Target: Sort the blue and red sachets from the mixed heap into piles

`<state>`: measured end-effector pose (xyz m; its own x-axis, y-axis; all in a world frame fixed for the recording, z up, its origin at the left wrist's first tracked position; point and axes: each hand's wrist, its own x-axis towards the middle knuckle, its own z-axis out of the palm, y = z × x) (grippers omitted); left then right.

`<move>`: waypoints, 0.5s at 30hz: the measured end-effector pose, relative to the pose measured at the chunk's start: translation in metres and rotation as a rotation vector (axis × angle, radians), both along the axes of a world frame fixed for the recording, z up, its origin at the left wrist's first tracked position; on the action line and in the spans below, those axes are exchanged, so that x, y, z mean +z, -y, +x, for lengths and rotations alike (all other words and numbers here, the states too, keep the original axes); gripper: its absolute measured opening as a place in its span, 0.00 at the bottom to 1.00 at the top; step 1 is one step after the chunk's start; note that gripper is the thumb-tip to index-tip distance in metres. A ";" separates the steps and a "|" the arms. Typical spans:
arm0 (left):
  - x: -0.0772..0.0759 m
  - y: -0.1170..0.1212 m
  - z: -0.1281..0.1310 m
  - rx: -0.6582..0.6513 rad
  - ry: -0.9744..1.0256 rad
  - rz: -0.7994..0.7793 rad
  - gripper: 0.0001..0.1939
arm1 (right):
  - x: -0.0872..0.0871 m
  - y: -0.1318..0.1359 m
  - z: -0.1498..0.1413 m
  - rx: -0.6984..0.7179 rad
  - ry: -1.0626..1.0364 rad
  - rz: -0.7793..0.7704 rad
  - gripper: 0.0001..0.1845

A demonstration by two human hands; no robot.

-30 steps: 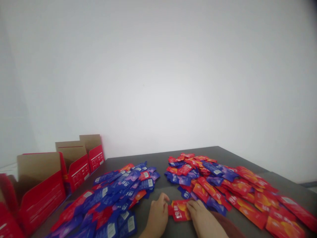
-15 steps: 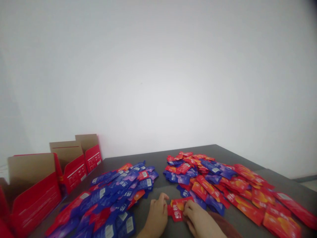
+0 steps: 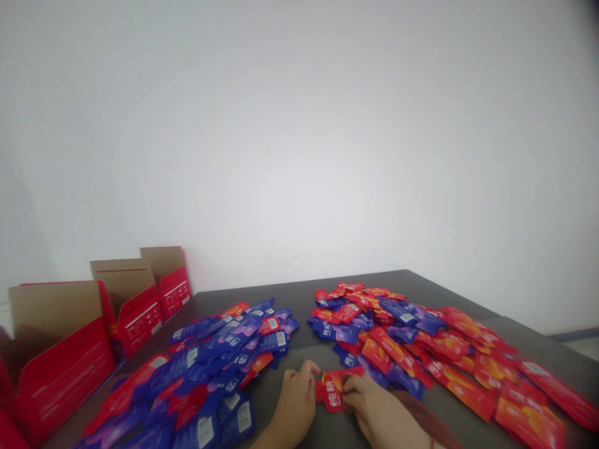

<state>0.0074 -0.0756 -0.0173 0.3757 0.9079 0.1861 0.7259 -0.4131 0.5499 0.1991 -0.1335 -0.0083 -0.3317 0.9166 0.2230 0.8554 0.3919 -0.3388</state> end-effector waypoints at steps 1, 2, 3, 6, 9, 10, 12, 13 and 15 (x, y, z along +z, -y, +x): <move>0.000 0.000 0.000 0.002 0.004 -0.006 0.18 | 0.002 0.001 0.003 -0.078 0.036 -0.005 0.19; 0.000 0.000 0.000 0.004 0.005 -0.015 0.18 | 0.003 0.000 0.006 -0.149 0.066 -0.007 0.19; 0.000 -0.001 0.000 0.007 0.004 -0.023 0.18 | 0.002 -0.001 0.008 -0.194 0.081 -0.003 0.19; 0.000 -0.002 0.000 0.007 0.005 -0.036 0.19 | 0.000 -0.005 0.008 -0.159 0.009 0.039 0.21; 0.001 -0.004 0.001 -0.010 0.021 -0.040 0.20 | 0.010 -0.003 -0.006 0.008 -0.076 0.043 0.27; 0.002 -0.004 0.002 -0.015 0.023 -0.043 0.20 | 0.015 -0.002 -0.012 0.068 -0.082 0.025 0.29; 0.001 -0.005 0.002 -0.019 0.029 -0.046 0.20 | 0.026 0.001 -0.022 0.186 -0.073 -0.006 0.30; 0.000 -0.005 0.002 -0.019 0.033 -0.048 0.20 | 0.029 0.002 -0.025 0.238 -0.064 -0.013 0.30; -0.002 -0.006 0.001 -0.017 0.039 -0.057 0.20 | 0.029 0.002 -0.027 0.281 -0.034 -0.005 0.29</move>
